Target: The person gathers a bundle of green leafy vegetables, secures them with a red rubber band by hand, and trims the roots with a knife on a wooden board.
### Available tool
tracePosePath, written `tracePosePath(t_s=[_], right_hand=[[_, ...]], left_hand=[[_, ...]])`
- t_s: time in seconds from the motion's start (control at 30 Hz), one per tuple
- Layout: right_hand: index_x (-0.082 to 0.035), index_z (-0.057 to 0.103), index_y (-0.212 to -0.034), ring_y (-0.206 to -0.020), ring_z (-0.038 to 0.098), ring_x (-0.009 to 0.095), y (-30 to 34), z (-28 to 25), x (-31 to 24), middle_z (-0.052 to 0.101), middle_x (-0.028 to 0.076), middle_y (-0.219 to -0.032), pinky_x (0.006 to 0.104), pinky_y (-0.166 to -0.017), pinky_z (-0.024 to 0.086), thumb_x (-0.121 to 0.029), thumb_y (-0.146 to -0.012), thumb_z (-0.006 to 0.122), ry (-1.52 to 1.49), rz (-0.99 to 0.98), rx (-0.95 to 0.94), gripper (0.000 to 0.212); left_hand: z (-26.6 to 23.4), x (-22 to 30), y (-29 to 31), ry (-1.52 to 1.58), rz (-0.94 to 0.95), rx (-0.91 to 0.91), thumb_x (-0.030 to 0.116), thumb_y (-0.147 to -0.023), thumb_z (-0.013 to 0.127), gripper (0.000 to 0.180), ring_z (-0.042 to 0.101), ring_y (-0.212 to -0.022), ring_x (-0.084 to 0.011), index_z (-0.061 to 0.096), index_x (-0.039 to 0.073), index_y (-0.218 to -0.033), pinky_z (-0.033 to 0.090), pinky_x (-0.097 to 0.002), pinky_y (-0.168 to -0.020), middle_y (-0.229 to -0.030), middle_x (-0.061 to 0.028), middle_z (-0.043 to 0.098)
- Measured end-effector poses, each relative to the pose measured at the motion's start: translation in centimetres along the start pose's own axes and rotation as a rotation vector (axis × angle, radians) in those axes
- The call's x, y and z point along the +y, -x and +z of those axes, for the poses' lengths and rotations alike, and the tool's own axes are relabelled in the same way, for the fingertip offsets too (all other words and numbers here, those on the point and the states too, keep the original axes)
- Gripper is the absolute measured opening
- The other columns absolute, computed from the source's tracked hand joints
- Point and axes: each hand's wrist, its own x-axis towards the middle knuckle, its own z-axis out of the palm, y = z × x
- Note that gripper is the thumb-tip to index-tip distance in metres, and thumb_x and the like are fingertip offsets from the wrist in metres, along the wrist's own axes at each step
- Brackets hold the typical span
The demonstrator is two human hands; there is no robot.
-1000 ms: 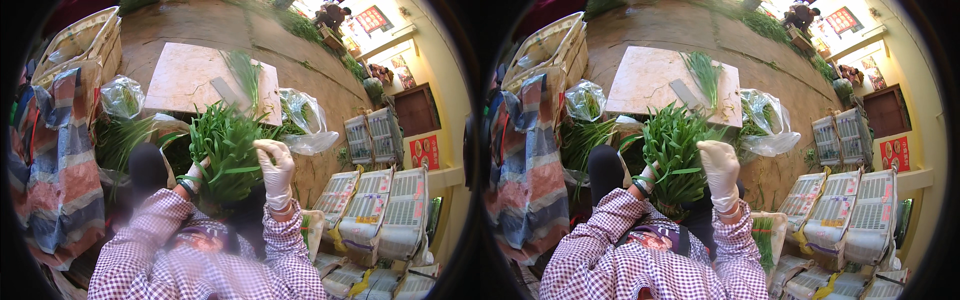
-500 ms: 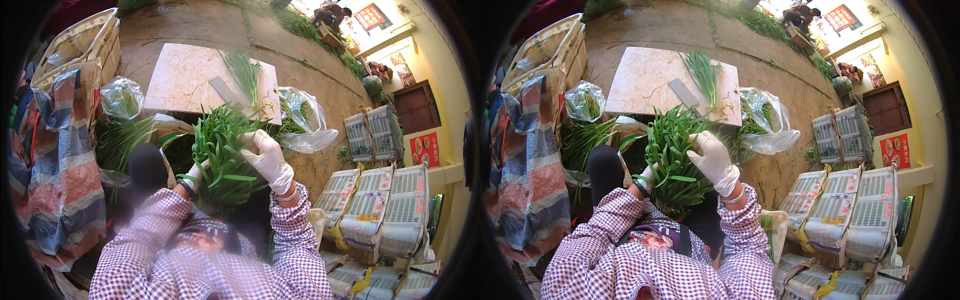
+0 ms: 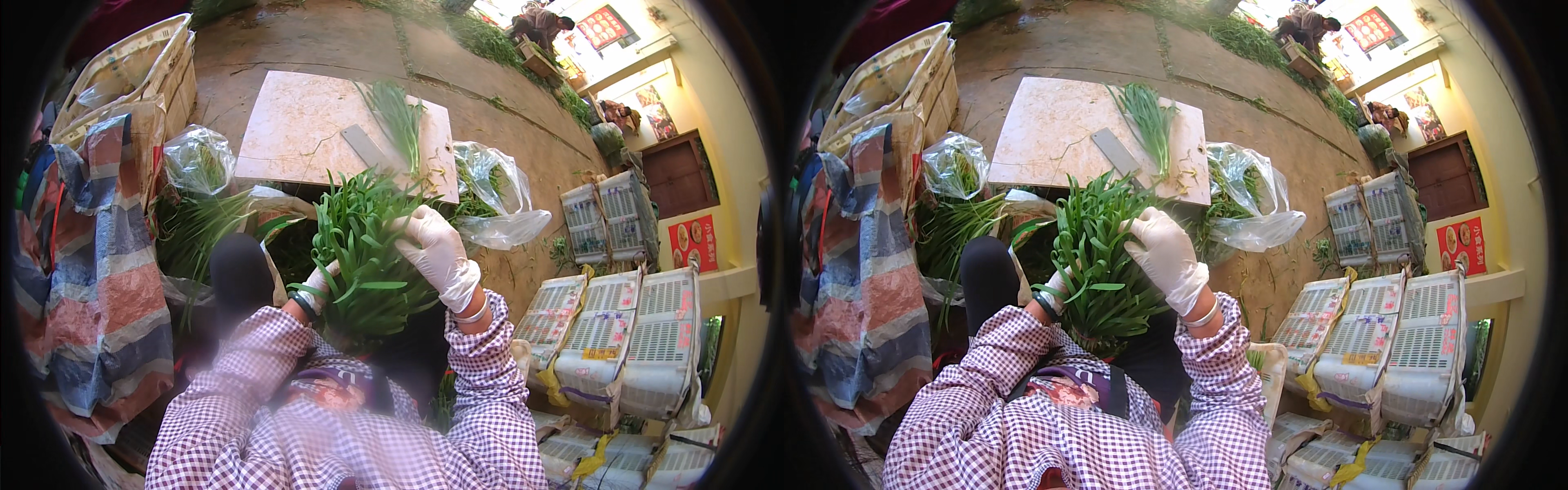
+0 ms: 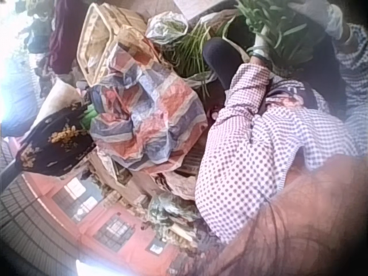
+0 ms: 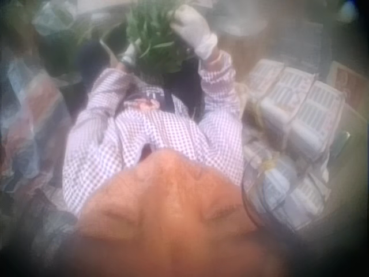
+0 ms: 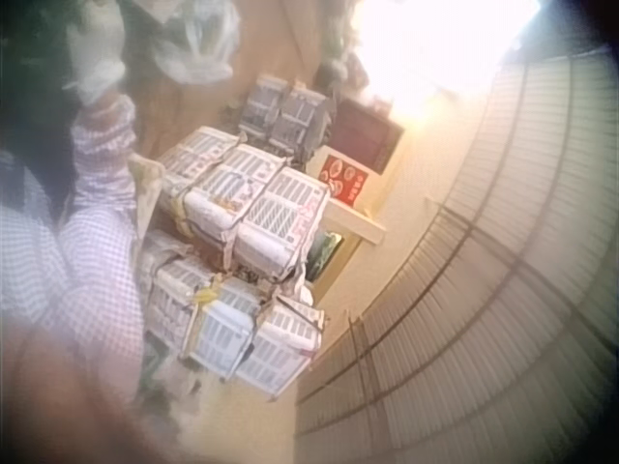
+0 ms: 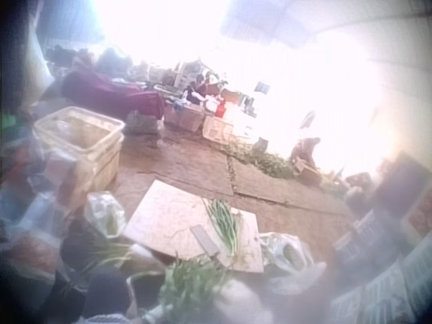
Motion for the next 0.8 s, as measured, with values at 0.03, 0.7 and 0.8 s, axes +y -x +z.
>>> tracePosePath(t_s=[0.03, 0.7, 0.8], right_hand=[[-0.008, 0.069, -0.101, -0.088, 0.061, 0.032, -0.1, -0.1, 0.0, 0.06, 0.011, -0.089, 0.041, -0.079, 0.05, -0.007, -0.075, 0.075, 0.009, -0.02, -0.002, 0.027], [-0.004, 0.063, -0.095, -0.079, 0.065, 0.022, 1.1, 0.9, 1.8, 0.065, 0.009, -0.089, 0.0333, -0.072, 0.053, -0.007, -0.091, 0.068, -0.272, 0.27, 0.348, 0.008], [-0.003, 0.066, -0.1, -0.08, 0.059, 0.013, 2.1, -1.3, 2.7, 0.066, 0.002, -0.092, 0.0265, -0.074, 0.05, 0.0, -0.089, 0.069, -0.1, 0.348, 0.487, 0.012]], left_hand=[[-0.2, -0.1, -0.2, -0.01, -0.016, 0.009, 0.041, -0.092, 0.071, 0.051, 0.068, -0.099, -0.0165, 0.061, 0.009, -0.131, 0.057, -0.0321, -0.084, -0.118, -0.0041, 0.068], [-2.9, -0.6, -0.5, 0.013, -0.029, 0.005, 0.036, -0.095, 0.07, 0.049, 0.067, -0.106, -0.0182, 0.062, 0.005, -0.132, 0.053, -0.0319, -0.092, -0.124, -0.0073, 0.068], [-1.6, -0.5, 0.1, -0.099, -0.013, 0.099, 0.042, -0.094, 0.069, 0.054, 0.067, -0.105, -0.0199, 0.059, 0.006, -0.134, 0.054, -0.0353, -0.091, -0.124, -0.0066, 0.067]])
